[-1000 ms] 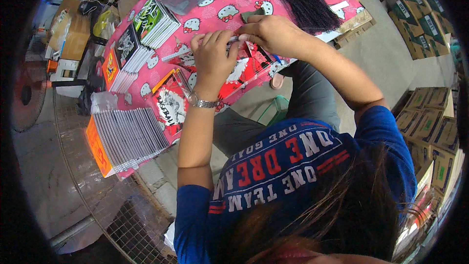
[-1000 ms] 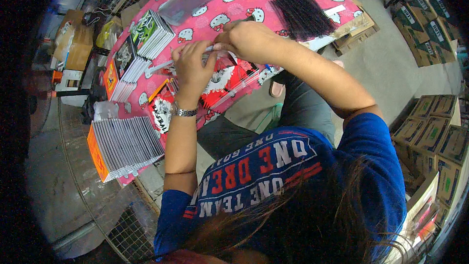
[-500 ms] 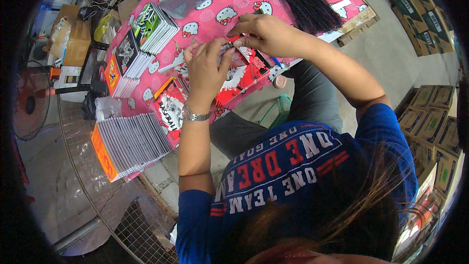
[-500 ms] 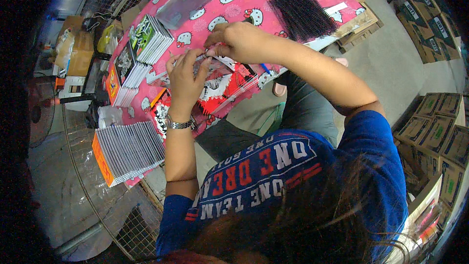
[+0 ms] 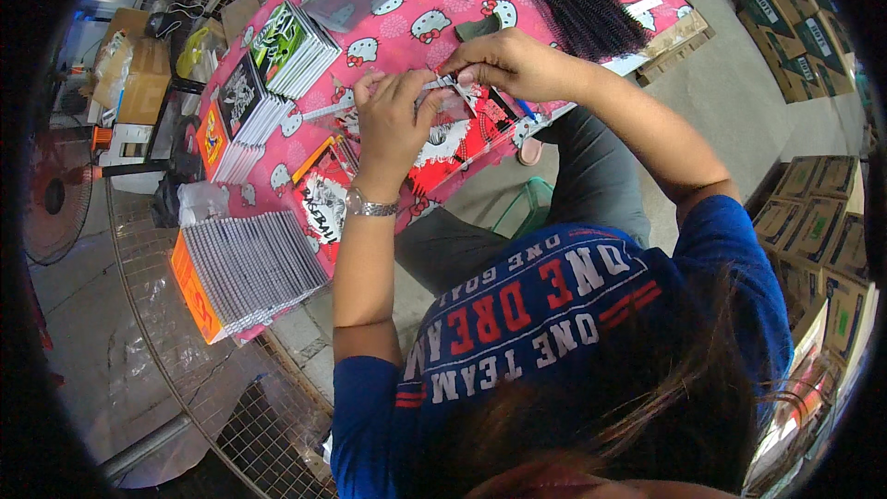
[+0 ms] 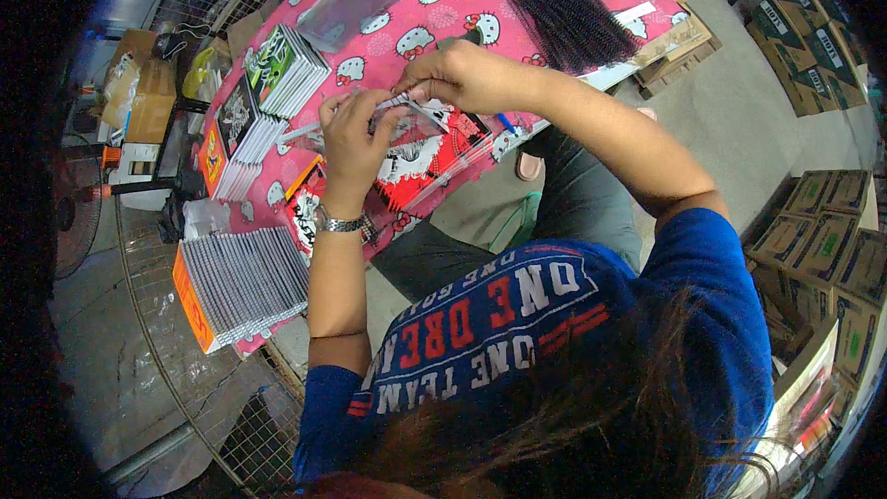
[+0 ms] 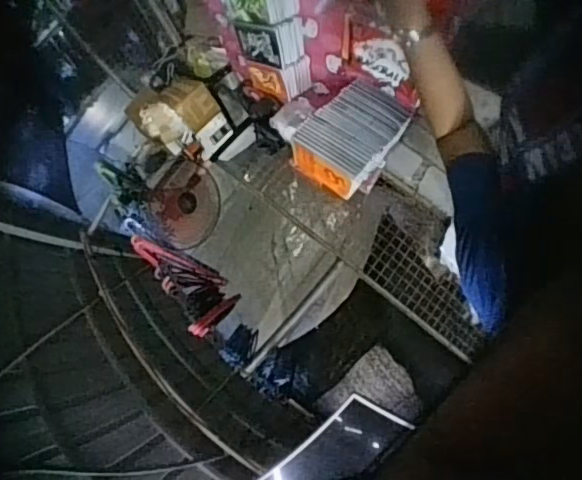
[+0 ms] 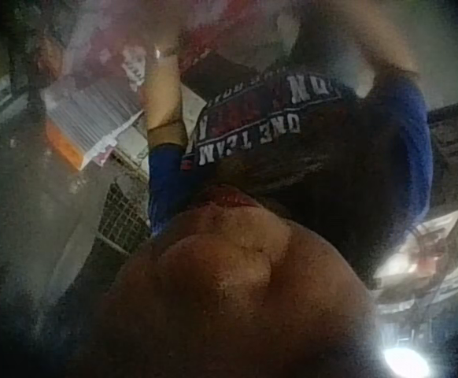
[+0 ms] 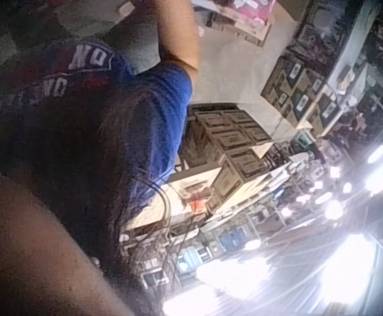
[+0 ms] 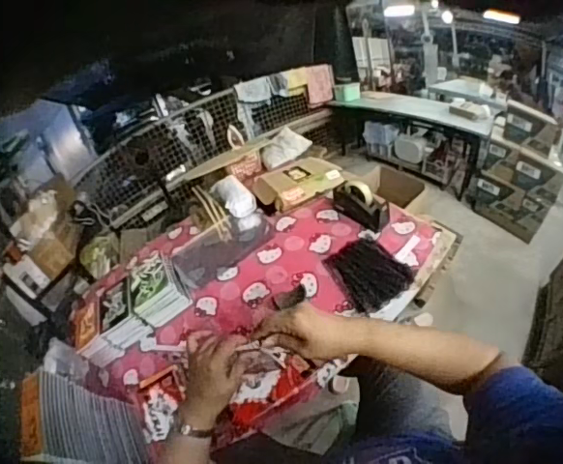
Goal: The person binds notebooks by inserting plastic spiral coils through the pre-punched holes of the paper stacks and covers.
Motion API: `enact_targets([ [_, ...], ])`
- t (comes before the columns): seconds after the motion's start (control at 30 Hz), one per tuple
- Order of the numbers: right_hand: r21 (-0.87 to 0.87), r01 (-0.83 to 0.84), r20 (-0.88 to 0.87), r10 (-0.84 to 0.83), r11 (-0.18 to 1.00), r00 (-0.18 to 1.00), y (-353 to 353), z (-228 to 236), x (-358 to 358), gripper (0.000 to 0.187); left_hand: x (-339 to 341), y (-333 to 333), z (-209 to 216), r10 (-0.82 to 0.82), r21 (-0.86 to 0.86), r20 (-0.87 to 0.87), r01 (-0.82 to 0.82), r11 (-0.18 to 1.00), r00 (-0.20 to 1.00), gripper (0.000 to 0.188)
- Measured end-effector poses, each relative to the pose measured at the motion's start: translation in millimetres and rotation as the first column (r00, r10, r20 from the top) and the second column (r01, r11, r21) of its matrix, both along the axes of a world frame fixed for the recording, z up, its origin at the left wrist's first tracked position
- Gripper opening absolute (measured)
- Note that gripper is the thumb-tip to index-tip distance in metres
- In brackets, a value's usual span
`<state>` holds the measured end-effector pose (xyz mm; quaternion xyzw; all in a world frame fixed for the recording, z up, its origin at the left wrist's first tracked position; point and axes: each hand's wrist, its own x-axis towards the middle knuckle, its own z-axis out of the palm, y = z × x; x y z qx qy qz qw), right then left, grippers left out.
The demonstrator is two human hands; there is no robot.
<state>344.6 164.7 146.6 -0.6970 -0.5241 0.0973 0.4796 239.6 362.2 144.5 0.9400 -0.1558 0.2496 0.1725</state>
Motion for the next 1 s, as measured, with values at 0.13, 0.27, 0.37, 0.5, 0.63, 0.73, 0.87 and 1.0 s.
enact_targets([
  [0.13, -0.049, 0.043, 0.083, -0.038, 0.998, 0.996, 0.0, 3.2, -8.4, 0.021, -3.8, -5.4, 4.8, -0.033, -0.011, 0.065, 0.034, 0.999, 0.997, 0.024],
  [0.27, 0.094, 0.081, 0.241, -0.101, 0.992, 0.965, -1.8, 7.6, -10.8, 0.029, -3.7, -1.8, 0.7, -0.007, 0.053, -0.028, 0.009, 0.999, 1.000, 0.028],
  [0.37, -0.255, 0.141, -0.048, -0.158, 0.957, 0.986, 1.5, 21.0, -14.9, 0.028, -1.5, -3.4, 1.1, 0.025, 0.070, -0.034, -0.023, 0.997, 0.999, 0.026],
  [0.5, 0.021, 0.234, 0.379, -0.224, 0.972, 0.898, -0.1, 13.0, -22.2, 0.027, 0.4, -2.8, 4.1, 0.031, 0.080, -0.071, -0.026, 0.996, 0.997, 0.026],
  [0.63, -0.150, 0.134, 0.206, -0.101, 0.980, 0.973, 4.1, 23.5, -15.5, 0.030, -3.0, -0.2, -0.1, 0.042, 0.091, -0.075, -0.035, 0.995, 0.996, 0.025],
  [0.73, -0.166, -0.081, -0.504, -0.014, 0.983, 0.863, 16.3, 1.3, 16.1, 0.034, -7.1, -3.3, 2.9, 0.085, 0.017, -0.101, -0.084, 0.996, 0.991, 0.025],
  [0.87, -0.276, 0.616, 0.101, -0.615, 0.738, 0.782, 47.1, -147.8, 112.1, 0.050, -0.8, -8.0, 7.0, 0.046, 0.083, -0.063, -0.041, 0.996, 0.997, 0.027],
  [1.0, -0.158, 0.789, 0.678, -0.515, 0.594, 0.524, 52.8, -189.7, 87.0, 0.054, -29.0, -20.8, -1.3, 0.266, 0.230, -0.099, -0.238, 0.944, 0.959, 0.029],
])
